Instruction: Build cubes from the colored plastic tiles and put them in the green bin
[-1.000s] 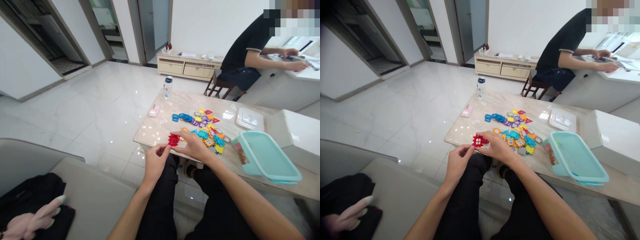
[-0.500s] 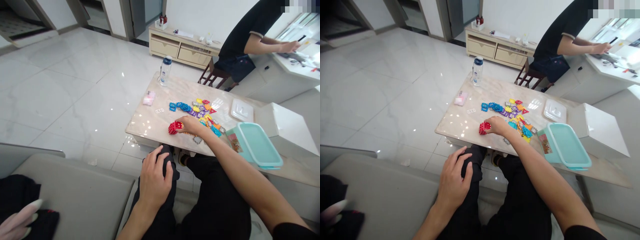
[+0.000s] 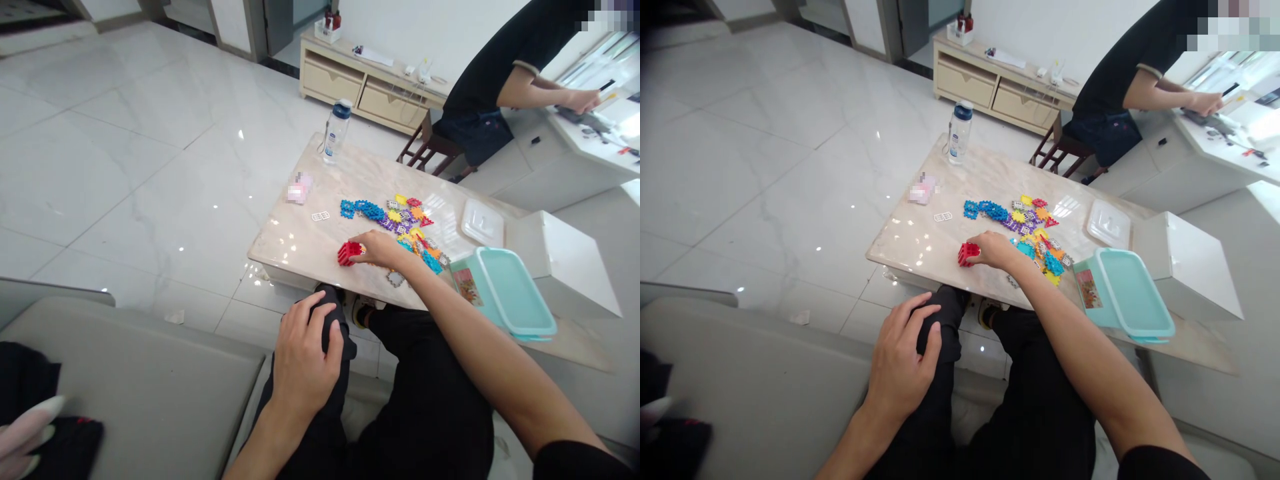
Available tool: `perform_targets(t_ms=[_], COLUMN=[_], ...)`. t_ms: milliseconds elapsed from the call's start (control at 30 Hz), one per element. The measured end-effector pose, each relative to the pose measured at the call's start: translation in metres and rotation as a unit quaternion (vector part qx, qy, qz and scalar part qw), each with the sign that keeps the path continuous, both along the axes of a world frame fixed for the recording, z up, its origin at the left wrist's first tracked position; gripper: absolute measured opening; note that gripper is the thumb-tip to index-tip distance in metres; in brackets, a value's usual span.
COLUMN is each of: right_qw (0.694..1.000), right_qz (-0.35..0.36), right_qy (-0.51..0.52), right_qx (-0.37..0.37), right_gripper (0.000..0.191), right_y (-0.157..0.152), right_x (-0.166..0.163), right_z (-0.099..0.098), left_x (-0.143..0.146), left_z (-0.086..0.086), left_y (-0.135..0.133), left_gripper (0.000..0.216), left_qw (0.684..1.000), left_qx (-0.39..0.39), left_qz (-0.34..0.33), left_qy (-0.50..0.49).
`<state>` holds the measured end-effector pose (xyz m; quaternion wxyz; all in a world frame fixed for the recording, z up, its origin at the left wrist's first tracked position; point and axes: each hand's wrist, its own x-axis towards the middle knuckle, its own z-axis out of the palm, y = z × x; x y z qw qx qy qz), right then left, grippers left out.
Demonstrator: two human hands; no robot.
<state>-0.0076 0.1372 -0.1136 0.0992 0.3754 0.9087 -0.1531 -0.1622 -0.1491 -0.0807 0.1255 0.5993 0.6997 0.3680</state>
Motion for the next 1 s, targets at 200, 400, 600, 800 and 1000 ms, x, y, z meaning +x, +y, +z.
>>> perform_targets(t_ms=[200,400,600,800,1000], right_qw=[1.0,1.0,0.999,0.997,0.991], right_qz=[-0.008,-0.009,-0.018,-0.035,-0.079], right_qy=[0.001,0.002,0.018,0.066,0.103], right_qx=[-0.007,-0.014,-0.023,-0.015,-0.011], right_gripper=[0.046,0.044,0.061,0.095,0.082], right_y=[0.001,-0.001,-0.003,0.002,0.007], right_x=[0.001,-0.004,-0.008,0.001,0.037], right_z=[-0.005,-0.003,-0.002,0.011,0.018], left_x=[-0.001,-0.002,-0.005,-0.017,-0.023], left_z=[0.001,0.0,-0.002,-0.012,-0.011], left_y=[0.0,0.002,0.003,0.01,0.023], left_gripper=[0.026,0.024,0.022,0.023,0.034], left_qw=[1.0,1.0,1.0,0.998,0.997], left_qx=[-0.002,0.003,0.017,0.037,-0.017], left_qz=[0.0,0.002,-0.007,-0.023,-0.032], left_qy=[-0.005,0.002,0.021,0.044,0.07])
